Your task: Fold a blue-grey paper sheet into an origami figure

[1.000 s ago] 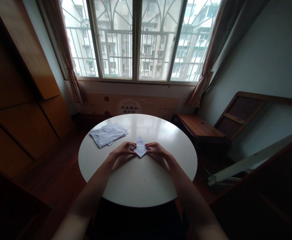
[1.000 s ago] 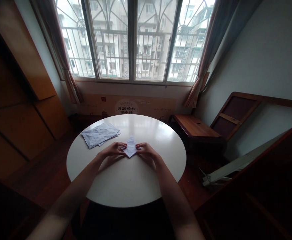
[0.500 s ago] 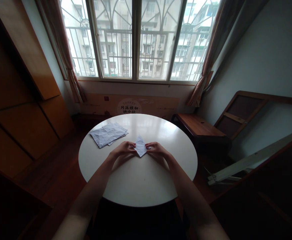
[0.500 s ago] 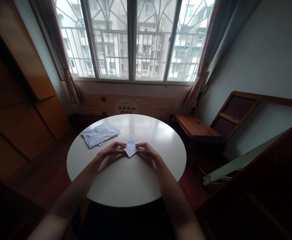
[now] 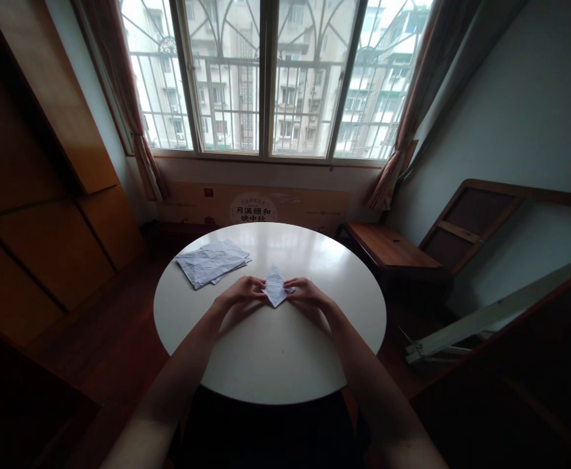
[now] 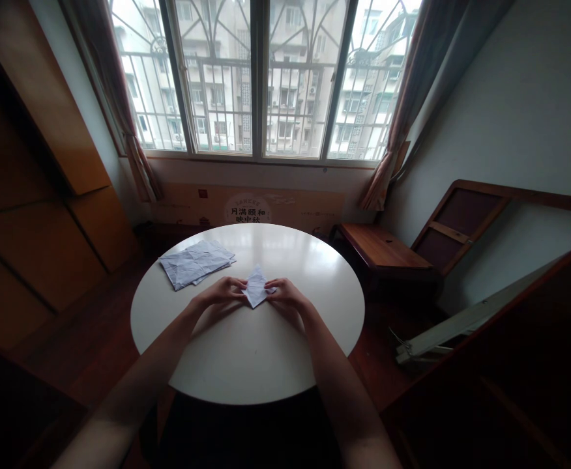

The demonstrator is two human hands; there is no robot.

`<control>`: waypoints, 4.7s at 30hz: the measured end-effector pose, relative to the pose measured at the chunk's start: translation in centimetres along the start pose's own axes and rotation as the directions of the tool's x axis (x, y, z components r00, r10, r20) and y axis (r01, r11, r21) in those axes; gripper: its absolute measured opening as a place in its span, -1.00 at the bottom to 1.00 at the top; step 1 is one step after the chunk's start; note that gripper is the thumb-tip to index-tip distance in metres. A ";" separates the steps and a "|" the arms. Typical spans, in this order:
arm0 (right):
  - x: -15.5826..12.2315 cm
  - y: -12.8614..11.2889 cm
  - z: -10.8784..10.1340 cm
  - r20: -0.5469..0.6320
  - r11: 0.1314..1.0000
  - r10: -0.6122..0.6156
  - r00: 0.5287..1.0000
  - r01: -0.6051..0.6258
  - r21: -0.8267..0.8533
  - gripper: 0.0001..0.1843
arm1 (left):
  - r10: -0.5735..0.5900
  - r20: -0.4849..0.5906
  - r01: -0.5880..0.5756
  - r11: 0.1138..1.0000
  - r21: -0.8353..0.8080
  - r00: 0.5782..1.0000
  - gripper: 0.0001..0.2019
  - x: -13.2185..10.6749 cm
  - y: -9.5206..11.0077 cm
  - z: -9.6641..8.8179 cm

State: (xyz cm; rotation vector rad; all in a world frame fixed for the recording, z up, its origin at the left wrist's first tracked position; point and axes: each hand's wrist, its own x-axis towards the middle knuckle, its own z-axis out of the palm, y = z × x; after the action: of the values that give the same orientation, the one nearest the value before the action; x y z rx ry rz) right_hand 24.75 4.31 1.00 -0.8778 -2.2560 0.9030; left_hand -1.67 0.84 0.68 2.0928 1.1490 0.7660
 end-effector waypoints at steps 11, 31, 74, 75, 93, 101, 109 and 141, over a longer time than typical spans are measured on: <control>0.0 -0.2 0.0 0.030 0.999 -0.043 0.999 0.044 -0.030 -0.59 | 0.018 0.025 -0.020 0.999 0.047 1.000 -0.59 -0.2 0.2 -0.3; 0.0 0.4 0.3 0.001 0.998 -0.049 0.999 0.049 -0.050 -0.65 | 0.021 -0.002 -0.020 0.998 0.052 1.000 -0.59 0.2 -1.2 0.0; -0.1 -0.6 0.8 -0.114 0.999 0.042 0.993 -0.044 -0.010 -0.64 | 0.001 -0.096 0.021 0.973 0.230 0.995 -0.70 -0.2 0.8 0.3; 0.0 -0.6 0.7 -0.105 0.999 0.026 0.994 -0.029 -0.025 -0.63 | 0.001 -0.107 0.028 0.963 0.268 0.994 -0.65 -0.2 0.9 0.3; 0.2 0.0 1.9 -0.136 0.904 0.081 0.987 -0.130 -0.406 -0.60 | 0.041 -0.073 0.004 0.849 0.529 0.996 -0.53 0.4 -0.2 1.8; 0.1 -1.6 2.5 -0.156 0.858 0.066 0.986 -0.136 -0.495 -0.59 | 0.028 -0.101 0.027 0.863 0.505 0.995 -0.60 0.2 1.5 1.3; 0.2 -3.0 2.7 -0.170 0.825 0.070 0.983 -0.152 -0.544 -0.68 | 0.033 -0.149 0.058 0.821 0.568 0.988 -0.71 0.0 3.2 1.7; 0.7 -1.0 2.7 -0.196 0.967 0.227 0.954 -0.245 -0.073 -0.41 | -0.140 -0.289 0.177 0.978 0.106 0.947 -0.54 0.5 1.0 1.5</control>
State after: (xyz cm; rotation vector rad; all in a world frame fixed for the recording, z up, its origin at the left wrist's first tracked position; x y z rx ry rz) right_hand 22.15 3.21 0.21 -1.2444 -2.0765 0.7821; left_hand 0.15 0.54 0.58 2.0086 1.5390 0.9535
